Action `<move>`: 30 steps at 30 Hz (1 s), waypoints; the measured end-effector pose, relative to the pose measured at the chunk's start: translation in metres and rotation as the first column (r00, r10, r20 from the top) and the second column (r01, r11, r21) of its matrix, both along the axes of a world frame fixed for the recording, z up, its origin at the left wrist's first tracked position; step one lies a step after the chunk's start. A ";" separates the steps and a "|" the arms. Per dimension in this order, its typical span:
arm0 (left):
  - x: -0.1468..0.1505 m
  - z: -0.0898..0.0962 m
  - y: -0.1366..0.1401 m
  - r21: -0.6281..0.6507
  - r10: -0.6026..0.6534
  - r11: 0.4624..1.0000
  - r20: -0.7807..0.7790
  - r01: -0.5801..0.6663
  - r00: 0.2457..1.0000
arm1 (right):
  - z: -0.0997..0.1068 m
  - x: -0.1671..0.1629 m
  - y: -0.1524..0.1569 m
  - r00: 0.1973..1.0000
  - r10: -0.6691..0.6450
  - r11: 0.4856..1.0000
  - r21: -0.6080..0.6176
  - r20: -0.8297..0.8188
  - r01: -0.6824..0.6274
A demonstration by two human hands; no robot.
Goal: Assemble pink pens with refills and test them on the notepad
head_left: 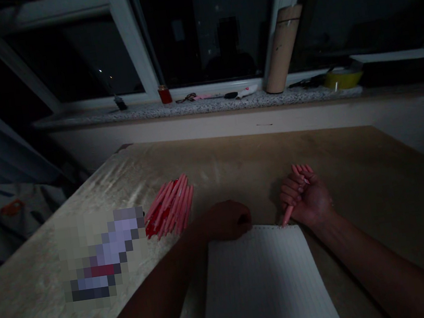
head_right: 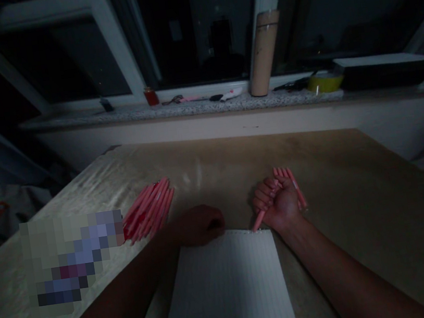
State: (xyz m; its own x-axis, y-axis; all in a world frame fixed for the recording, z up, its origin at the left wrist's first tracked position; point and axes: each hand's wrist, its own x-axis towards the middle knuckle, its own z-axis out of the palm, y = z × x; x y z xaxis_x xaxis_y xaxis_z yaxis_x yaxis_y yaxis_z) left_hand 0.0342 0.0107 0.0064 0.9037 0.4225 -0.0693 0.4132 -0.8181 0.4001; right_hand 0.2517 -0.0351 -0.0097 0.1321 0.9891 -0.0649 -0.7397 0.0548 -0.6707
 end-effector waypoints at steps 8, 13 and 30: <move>0.000 -0.010 0.012 0.068 0.041 0.997 0.088 -0.047 0.995 | 0.002 0.000 -0.003 0.929 0.098 0.995 0.014 -0.358 -0.100; 0.001 -0.010 0.013 0.057 -0.028 0.998 0.135 0.020 0.990 | 0.000 0.000 -0.003 0.900 0.132 0.991 0.029 -0.414 -0.132; 0.000 -0.006 0.009 0.002 -0.040 0.999 0.136 0.040 0.990 | 0.001 0.000 -0.004 0.907 0.078 0.997 0.024 -0.415 -0.075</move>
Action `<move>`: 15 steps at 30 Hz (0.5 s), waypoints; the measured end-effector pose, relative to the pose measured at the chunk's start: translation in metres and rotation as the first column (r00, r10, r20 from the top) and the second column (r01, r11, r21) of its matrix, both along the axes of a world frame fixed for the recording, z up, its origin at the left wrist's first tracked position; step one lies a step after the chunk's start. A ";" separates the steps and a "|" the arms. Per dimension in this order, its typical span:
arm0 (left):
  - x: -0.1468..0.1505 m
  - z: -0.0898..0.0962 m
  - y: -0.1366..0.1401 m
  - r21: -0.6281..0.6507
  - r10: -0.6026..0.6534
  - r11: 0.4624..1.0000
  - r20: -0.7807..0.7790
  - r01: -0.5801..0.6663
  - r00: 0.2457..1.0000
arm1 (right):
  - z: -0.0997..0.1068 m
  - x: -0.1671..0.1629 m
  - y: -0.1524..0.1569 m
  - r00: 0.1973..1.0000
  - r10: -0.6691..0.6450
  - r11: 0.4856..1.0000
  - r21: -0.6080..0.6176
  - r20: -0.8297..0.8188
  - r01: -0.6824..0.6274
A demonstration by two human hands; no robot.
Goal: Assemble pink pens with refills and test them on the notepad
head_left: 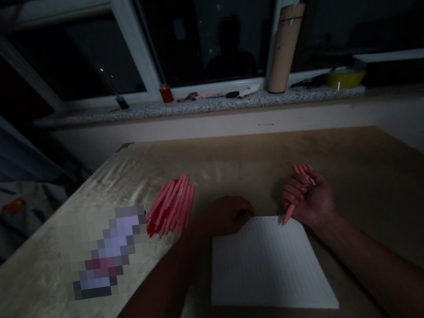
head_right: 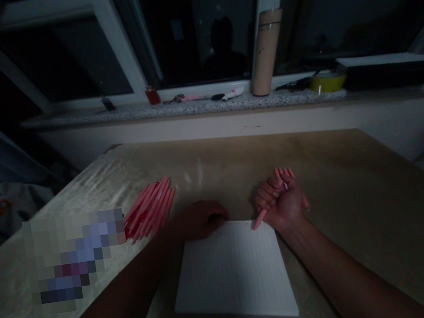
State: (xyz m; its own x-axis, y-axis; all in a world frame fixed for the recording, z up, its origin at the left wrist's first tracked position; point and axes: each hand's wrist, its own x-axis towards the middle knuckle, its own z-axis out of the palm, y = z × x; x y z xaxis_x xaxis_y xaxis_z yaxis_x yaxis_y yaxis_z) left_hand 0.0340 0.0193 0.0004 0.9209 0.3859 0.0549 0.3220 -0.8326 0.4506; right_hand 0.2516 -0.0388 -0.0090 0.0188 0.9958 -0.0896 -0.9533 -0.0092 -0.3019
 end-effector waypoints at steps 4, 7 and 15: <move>0.001 -0.003 0.000 -0.008 0.035 0.999 0.010 -0.035 0.999 | 0.000 0.000 0.000 1.000 0.011 1.000 0.011 0.003 -0.011; -0.001 -0.004 0.002 -0.011 0.056 0.998 0.025 -0.056 0.998 | 0.002 0.000 0.000 0.999 0.012 1.000 0.005 0.029 -0.013; -0.015 0.003 0.016 -0.107 0.092 0.989 -0.062 -0.098 0.994 | 0.009 -0.008 0.001 0.982 0.039 0.999 -0.007 0.184 -0.038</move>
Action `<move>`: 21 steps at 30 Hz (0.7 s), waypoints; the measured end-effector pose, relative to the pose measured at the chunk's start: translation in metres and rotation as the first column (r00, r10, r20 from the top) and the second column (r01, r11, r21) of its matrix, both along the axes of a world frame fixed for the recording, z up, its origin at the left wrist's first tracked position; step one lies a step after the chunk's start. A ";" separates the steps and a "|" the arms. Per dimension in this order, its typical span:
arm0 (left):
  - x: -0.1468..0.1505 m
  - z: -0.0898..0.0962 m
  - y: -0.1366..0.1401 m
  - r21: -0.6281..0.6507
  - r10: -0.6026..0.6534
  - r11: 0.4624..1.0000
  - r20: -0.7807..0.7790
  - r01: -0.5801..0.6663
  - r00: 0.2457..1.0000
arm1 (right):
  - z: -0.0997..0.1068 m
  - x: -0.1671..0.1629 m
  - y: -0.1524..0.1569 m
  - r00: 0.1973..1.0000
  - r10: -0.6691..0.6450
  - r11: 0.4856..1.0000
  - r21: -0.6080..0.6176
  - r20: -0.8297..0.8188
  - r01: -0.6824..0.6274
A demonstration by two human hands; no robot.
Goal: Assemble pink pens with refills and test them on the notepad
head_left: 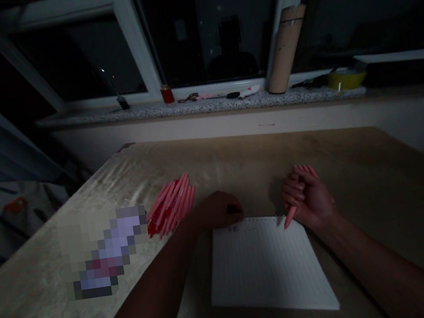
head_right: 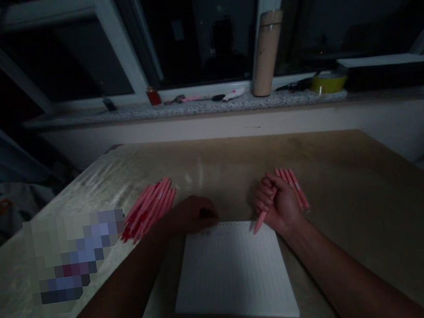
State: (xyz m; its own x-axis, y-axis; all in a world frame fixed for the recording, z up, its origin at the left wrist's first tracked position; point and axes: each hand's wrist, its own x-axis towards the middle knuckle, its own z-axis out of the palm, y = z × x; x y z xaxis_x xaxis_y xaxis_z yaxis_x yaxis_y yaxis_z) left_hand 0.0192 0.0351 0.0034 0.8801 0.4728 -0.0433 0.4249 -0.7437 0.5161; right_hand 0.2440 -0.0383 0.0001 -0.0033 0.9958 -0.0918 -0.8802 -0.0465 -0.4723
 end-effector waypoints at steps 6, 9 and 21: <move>-0.007 0.001 0.006 -0.096 0.001 0.995 0.005 -0.001 1.000 | -0.002 -0.011 -0.002 0.951 0.017 0.996 -0.085 0.309 0.010; -0.009 0.002 0.007 -0.136 0.005 0.991 0.000 -0.005 1.000 | -0.005 -0.020 -0.006 0.877 0.037 0.999 -0.036 0.479 -0.023; -0.008 0.000 0.008 -0.189 0.016 0.982 0.002 -0.015 1.000 | -0.019 -0.046 -0.016 0.499 0.080 0.968 0.052 0.863 -0.245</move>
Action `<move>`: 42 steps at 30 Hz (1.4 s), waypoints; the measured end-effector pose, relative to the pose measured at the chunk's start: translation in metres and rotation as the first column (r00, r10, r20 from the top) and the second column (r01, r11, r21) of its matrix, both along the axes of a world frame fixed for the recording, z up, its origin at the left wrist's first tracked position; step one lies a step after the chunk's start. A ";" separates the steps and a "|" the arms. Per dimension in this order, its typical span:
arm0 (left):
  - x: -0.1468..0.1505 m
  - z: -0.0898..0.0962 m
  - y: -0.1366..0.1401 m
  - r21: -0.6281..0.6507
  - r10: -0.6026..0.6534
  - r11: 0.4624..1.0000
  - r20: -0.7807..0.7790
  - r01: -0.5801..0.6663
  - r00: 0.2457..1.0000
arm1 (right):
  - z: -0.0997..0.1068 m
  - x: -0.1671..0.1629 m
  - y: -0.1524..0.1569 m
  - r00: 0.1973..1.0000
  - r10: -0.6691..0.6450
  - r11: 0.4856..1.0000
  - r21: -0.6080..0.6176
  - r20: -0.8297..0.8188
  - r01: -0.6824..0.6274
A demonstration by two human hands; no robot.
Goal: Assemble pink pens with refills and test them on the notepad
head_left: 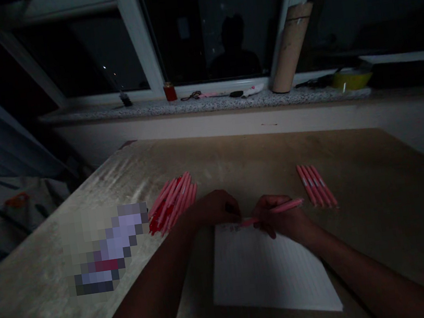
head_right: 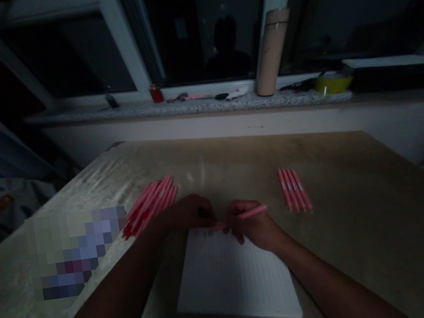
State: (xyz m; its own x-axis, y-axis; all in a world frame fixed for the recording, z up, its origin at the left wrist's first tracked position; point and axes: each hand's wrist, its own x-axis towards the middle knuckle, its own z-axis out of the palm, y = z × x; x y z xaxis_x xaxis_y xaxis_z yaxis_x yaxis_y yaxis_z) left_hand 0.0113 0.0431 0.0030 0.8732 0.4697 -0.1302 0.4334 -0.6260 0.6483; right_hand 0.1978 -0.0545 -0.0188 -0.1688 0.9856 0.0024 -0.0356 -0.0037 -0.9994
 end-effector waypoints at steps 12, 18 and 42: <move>0.000 -0.002 -0.001 -0.008 0.005 1.000 0.005 -0.005 1.000 | -0.011 -0.013 0.000 0.874 -0.318 0.931 0.294 0.367 0.216; 0.002 0.001 -0.003 -0.011 0.033 0.999 -0.012 -0.033 0.999 | -0.013 -0.012 0.001 0.866 -0.344 0.917 0.327 0.363 0.227; 0.002 0.004 -0.005 -0.004 0.033 0.999 -0.024 -0.033 0.999 | -0.012 -0.011 0.001 0.869 -0.302 0.930 0.320 0.391 0.179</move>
